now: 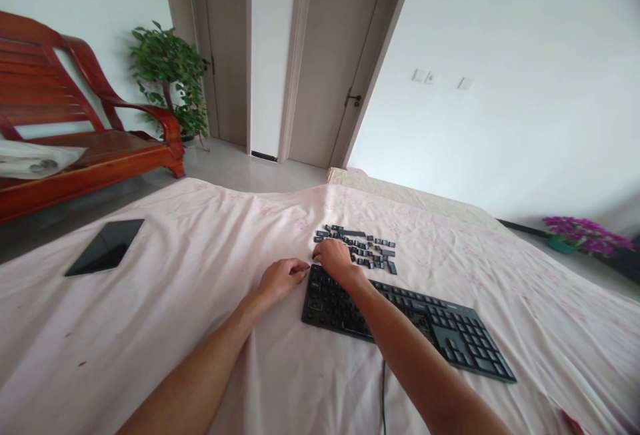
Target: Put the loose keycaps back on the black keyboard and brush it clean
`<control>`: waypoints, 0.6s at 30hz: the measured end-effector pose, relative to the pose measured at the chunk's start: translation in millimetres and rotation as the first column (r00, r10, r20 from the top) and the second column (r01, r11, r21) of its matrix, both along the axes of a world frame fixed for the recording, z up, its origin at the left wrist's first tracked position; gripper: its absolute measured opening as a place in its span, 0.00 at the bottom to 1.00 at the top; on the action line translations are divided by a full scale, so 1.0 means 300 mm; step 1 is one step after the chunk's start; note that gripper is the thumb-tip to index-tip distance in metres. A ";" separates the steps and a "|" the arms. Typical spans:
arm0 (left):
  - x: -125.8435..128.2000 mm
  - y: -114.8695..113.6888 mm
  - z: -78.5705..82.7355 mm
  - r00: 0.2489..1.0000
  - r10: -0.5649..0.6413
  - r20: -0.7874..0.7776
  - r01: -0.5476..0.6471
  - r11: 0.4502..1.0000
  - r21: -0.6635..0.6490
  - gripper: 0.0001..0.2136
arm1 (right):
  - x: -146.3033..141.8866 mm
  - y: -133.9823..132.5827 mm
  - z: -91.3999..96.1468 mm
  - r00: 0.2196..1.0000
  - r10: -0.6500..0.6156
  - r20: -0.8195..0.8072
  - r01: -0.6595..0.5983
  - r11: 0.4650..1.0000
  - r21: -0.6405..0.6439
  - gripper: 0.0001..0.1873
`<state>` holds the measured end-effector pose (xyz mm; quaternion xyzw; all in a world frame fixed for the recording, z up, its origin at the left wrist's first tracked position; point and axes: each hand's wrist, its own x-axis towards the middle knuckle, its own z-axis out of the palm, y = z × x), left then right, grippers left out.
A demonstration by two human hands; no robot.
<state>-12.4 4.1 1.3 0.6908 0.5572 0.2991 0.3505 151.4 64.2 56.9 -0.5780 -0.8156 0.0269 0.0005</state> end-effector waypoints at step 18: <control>0.012 -0.015 0.001 0.999 0.013 -0.050 -0.009 0.998 0.067 0.17 | 0.124 -0.356 0.011 0.983 0.071 -0.170 -0.031 0.973 0.229 0.07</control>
